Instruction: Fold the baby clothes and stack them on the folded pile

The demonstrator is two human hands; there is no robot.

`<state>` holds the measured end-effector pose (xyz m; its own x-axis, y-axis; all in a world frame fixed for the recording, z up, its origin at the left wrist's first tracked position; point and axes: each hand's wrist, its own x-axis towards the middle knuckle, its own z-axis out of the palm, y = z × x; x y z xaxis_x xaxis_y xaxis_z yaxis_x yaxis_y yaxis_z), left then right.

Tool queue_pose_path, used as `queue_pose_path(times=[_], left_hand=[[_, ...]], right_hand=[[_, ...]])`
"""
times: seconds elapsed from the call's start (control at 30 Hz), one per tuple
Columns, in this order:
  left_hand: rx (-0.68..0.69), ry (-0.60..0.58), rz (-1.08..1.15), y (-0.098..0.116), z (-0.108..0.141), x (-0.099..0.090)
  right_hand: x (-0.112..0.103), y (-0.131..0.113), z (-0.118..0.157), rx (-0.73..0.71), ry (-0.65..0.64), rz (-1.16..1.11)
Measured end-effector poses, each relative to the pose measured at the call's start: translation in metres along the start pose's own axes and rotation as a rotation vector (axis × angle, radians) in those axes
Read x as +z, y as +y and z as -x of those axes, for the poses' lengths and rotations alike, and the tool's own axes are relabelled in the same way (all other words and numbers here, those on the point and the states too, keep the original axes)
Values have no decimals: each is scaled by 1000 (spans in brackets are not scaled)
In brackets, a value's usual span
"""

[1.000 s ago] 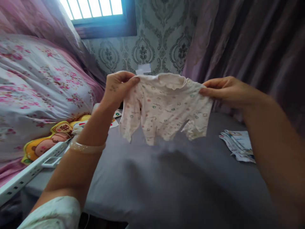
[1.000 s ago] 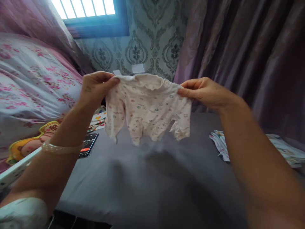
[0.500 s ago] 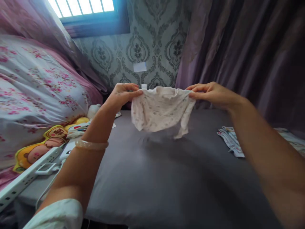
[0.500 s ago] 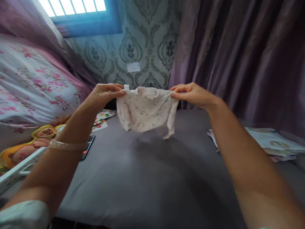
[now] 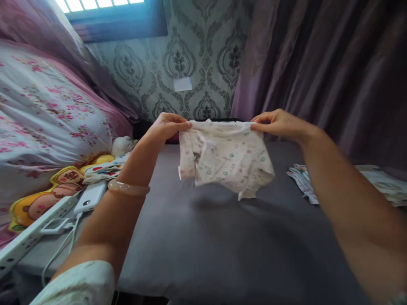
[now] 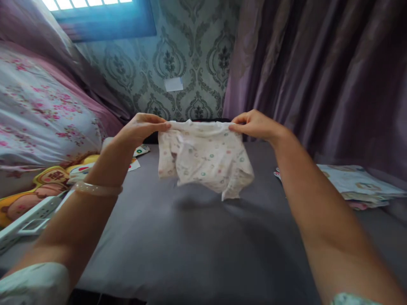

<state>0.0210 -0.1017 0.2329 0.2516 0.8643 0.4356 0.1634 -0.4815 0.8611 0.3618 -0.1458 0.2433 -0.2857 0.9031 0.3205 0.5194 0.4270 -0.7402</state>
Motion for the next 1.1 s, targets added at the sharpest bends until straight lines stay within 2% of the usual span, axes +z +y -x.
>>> queue_pose_path(times=[0.13, 0.27, 0.4, 0.6, 0.73, 0.9, 0.97, 1.1], left_hand=[[13, -35, 116, 1, -1, 2], [-77, -63, 45, -4, -5, 7], [-92, 52, -26, -17, -14, 17], [110, 281, -134, -39, -37, 31], [270, 413, -255, -44, -41, 35], [517, 610, -564, -31, -17, 39], [578, 629, -657, -24, 0, 37], [590, 633, -793, -5, 38, 27]], right_hand=[[-1, 1, 3, -48, 26, -161], [0, 13, -9, -57, 167, -154], [7, 31, -24, -112, 279, -95], [17, 42, -37, -182, 493, 37], [19, 45, -39, -265, 597, 184], [25, 36, -19, -394, 721, 494], [27, 28, -6, -434, 738, 618], [27, 4, 26, -522, 729, 744]])
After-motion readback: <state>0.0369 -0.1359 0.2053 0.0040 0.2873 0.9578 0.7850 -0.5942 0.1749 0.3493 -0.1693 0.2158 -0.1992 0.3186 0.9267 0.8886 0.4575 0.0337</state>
